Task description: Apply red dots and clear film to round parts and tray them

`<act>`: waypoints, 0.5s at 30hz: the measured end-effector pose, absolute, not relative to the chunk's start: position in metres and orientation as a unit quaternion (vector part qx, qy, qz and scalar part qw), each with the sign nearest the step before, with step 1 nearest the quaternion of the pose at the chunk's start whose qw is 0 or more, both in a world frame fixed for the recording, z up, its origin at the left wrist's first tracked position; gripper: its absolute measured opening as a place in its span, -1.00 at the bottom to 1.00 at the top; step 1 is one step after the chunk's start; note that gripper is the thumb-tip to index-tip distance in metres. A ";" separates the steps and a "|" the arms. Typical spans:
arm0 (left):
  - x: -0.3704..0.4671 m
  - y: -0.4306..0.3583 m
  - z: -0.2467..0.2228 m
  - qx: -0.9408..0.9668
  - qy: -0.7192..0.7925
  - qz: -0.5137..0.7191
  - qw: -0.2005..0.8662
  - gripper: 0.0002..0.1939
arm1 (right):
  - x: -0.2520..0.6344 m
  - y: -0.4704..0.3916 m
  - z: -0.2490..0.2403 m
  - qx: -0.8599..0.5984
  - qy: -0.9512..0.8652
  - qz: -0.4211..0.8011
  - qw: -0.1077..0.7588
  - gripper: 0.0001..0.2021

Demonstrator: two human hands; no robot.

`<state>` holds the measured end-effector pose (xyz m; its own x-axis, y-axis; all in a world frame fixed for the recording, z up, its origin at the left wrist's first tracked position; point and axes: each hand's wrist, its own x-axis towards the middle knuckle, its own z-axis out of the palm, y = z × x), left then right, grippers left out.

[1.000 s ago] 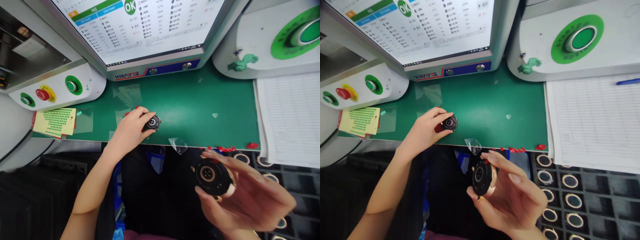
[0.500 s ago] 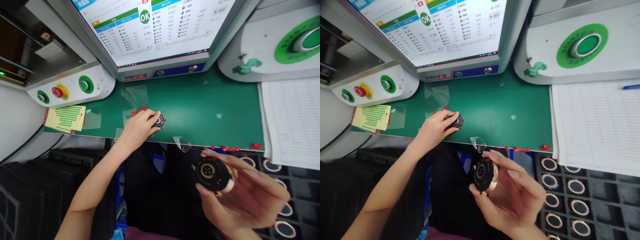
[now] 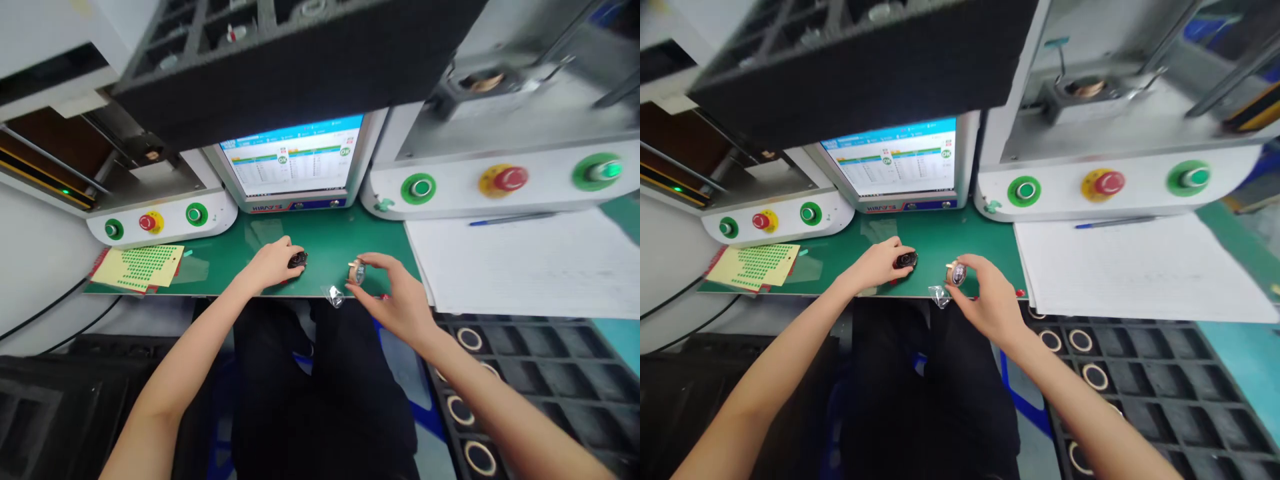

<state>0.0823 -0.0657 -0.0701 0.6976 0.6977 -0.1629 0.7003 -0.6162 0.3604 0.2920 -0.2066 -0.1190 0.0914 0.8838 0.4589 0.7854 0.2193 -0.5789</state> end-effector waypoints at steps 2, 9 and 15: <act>0.086 -0.062 -0.075 0.885 0.396 0.042 0.239 -0.76 | 0.307 -0.184 -0.119 -0.618 -0.703 0.082 0.341 -0.73; 0.099 -0.045 -0.107 0.836 0.411 0.175 0.319 -0.78 | 0.315 -0.124 -0.110 -0.612 -0.765 0.130 0.152 -0.69; 0.079 -0.036 -0.101 0.859 0.372 0.162 0.312 -0.73 | 0.311 -0.112 -0.112 -0.598 -0.786 0.116 0.105 -0.70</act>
<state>0.0787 -0.0359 -0.1011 0.6702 0.7407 0.0459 0.5387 -0.5281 0.6565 0.3106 -0.1124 -0.1125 -0.2620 0.9647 0.0263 0.9163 0.2573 -0.3068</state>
